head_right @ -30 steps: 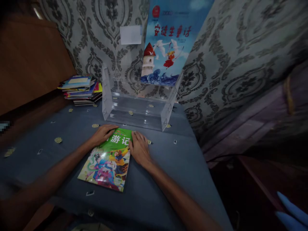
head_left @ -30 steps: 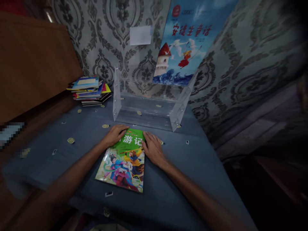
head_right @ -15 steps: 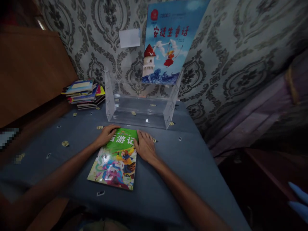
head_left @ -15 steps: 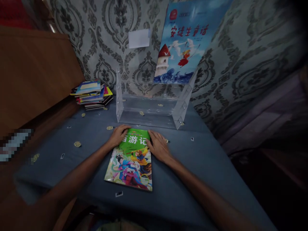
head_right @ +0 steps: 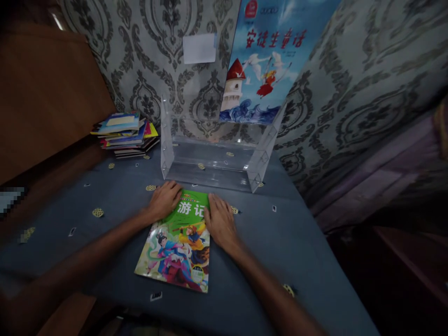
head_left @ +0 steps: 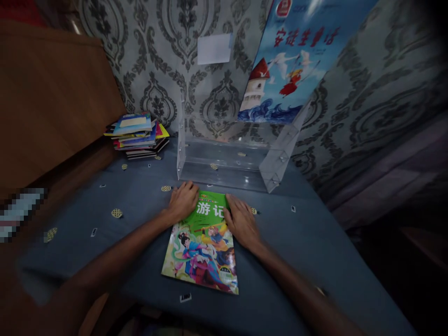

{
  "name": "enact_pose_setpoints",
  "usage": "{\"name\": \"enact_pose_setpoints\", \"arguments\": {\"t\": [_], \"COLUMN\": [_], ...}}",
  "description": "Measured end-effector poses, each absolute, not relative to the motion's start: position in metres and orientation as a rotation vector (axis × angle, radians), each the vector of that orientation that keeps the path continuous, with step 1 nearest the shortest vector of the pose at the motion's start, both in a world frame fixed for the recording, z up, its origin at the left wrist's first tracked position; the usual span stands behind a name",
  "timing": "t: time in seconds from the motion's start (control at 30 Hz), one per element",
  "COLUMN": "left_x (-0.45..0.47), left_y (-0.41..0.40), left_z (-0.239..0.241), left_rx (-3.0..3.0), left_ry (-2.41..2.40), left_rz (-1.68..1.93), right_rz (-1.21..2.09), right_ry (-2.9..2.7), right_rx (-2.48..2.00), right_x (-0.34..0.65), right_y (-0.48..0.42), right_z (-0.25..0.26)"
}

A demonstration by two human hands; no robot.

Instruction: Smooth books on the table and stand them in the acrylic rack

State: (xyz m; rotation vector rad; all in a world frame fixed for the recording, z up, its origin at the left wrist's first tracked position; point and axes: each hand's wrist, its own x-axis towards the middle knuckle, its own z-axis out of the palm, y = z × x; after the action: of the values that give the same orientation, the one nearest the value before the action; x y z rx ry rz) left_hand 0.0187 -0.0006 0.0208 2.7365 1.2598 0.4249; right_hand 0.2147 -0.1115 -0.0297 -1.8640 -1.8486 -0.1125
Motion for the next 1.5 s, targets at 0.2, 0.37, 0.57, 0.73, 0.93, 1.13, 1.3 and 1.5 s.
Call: {"name": "enact_pose_setpoints", "arguments": {"t": [0.2, 0.37, 0.57, 0.73, 0.93, 1.13, 1.3, 1.5], "left_x": [-0.008, -0.038, -0.041, -0.031, -0.03, -0.033, -0.026, -0.018], "left_y": [0.016, -0.005, -0.035, -0.03, -0.007, 0.01, 0.003, -0.005], "left_z": [0.025, 0.032, 0.055, 0.07, 0.066, 0.037, 0.011, 0.01], "left_rx": [2.247, 1.608, 1.416, 1.506, 1.592, 2.107, 2.606, 2.853], "left_ry": [1.159, 1.058, 1.007, 0.98, 0.997, 0.997, 1.121, 1.204], "left_rz": [0.789, 0.761, 0.758, 0.815, 0.769, 0.732, 0.666, 0.499], "right_rz": [-0.13, -0.128, -0.131, -0.096, -0.038, -0.066, -0.013, 0.096], "right_ry": [-1.843, -1.846, -1.842, -1.779, -1.784, -1.823, -2.069, -2.086], "right_rx": [-1.87, -1.842, -1.779, -1.807, -1.806, -1.851, -1.751, -1.812], "right_x": [0.214, 0.205, 0.198, 0.192, 0.195, 0.197, 0.173, 0.187], "right_y": [-0.112, -0.129, -0.141, -0.128, -0.113, -0.11, -0.089, -0.073], "right_z": [-0.029, -0.034, -0.052, -0.051, -0.045, -0.023, 0.01, 0.007]}}
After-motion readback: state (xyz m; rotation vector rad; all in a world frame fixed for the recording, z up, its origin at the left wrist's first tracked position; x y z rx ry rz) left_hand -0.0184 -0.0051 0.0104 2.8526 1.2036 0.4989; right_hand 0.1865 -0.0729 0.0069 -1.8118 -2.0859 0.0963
